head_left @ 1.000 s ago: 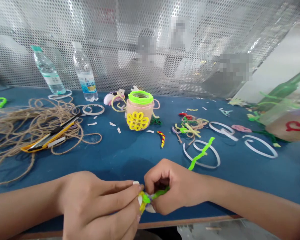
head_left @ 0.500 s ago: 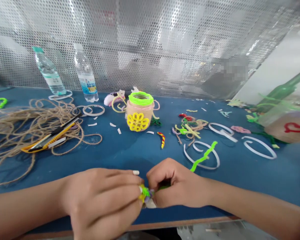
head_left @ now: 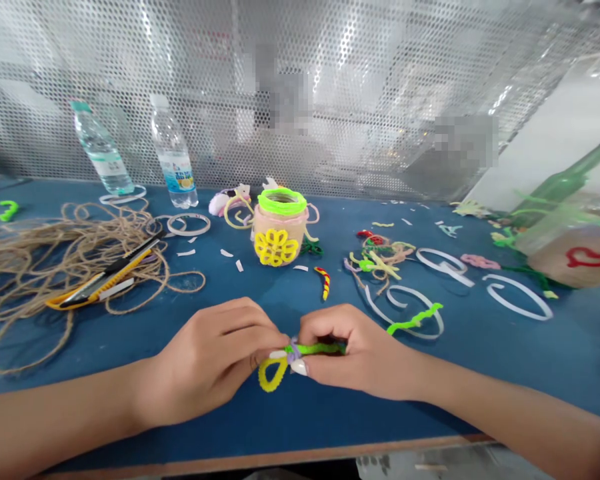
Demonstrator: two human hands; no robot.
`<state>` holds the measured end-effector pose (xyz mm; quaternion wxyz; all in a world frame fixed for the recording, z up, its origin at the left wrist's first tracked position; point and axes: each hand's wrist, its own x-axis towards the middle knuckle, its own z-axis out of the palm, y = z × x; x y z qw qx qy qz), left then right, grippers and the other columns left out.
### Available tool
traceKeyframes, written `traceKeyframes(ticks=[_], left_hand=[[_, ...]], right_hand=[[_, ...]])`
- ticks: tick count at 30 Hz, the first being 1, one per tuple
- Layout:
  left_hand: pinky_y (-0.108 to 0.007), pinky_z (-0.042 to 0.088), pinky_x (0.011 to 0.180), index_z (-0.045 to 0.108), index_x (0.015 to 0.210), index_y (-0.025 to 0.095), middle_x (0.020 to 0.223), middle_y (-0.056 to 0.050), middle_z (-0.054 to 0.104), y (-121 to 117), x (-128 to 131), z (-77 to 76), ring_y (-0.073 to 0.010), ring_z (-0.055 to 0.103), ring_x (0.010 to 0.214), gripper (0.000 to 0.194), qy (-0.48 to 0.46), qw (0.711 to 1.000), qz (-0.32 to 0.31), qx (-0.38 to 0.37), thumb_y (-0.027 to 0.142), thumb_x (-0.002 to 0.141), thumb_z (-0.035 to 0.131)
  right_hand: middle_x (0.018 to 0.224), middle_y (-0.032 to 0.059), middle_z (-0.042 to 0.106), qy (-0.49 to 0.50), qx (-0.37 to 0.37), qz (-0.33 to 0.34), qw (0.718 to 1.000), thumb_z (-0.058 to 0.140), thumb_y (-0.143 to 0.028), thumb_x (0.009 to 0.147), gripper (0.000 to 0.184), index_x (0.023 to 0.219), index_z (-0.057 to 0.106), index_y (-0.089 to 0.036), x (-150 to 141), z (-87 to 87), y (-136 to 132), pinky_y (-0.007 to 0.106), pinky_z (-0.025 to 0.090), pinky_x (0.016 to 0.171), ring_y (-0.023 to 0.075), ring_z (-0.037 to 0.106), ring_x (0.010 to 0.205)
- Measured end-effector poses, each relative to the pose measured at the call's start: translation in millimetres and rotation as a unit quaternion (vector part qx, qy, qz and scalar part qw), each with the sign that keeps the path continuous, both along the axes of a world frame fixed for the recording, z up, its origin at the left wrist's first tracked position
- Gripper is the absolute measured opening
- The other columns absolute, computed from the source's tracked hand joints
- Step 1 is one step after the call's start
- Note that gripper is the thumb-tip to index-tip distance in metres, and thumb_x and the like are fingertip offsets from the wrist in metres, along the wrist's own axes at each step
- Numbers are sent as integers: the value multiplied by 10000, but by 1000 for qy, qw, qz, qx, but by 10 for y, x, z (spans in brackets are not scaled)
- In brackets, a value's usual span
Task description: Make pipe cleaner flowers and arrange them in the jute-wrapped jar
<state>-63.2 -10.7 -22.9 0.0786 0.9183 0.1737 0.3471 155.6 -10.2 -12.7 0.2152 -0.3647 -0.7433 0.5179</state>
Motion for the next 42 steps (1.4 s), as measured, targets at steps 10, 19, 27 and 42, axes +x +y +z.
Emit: traceKeyframes(ticks=[10, 19, 27, 42], left_hand=[[-247, 513, 706, 573, 964, 117, 852, -77, 635, 75, -37, 10, -149, 583, 797, 268, 110, 987, -16, 118, 119, 960, 305], [-285, 539, 668, 585, 941, 121, 786, -56, 674, 66, -49, 81, -181, 642, 769, 203, 126, 955, -63, 261, 125, 936, 382], [-151, 507, 732, 603, 978, 189, 881, 3, 680, 55, -88, 131, -81, 647, 805, 164, -44, 988, 149, -26, 160, 933, 448], [-274, 477, 975, 570, 1124, 152, 1257, -114, 558, -36, 72, -49, -175, 545, 1170, 239, -27, 985, 161, 56, 184, 888, 554]], right_hand=[[674, -25, 541, 3, -19, 59, 998, 703, -271, 756, 178, 686, 618, -131, -4, 7, 43, 197, 384, 582, 78, 485, 615], [768, 6, 609, -2, 116, 78, 990, 591, -111, 820, 81, 786, 658, -143, -4, 17, 26, 197, 440, 671, 92, 569, 719], [656, -18, 522, 42, 336, -70, 938, 548, -94, 814, 94, 742, 596, -129, -11, -20, -61, 166, 361, 504, 52, 461, 546], [722, 0, 600, 32, 405, -77, 910, 514, -110, 877, 89, 835, 565, -170, -35, -95, -108, 188, 430, 583, 86, 542, 622]])
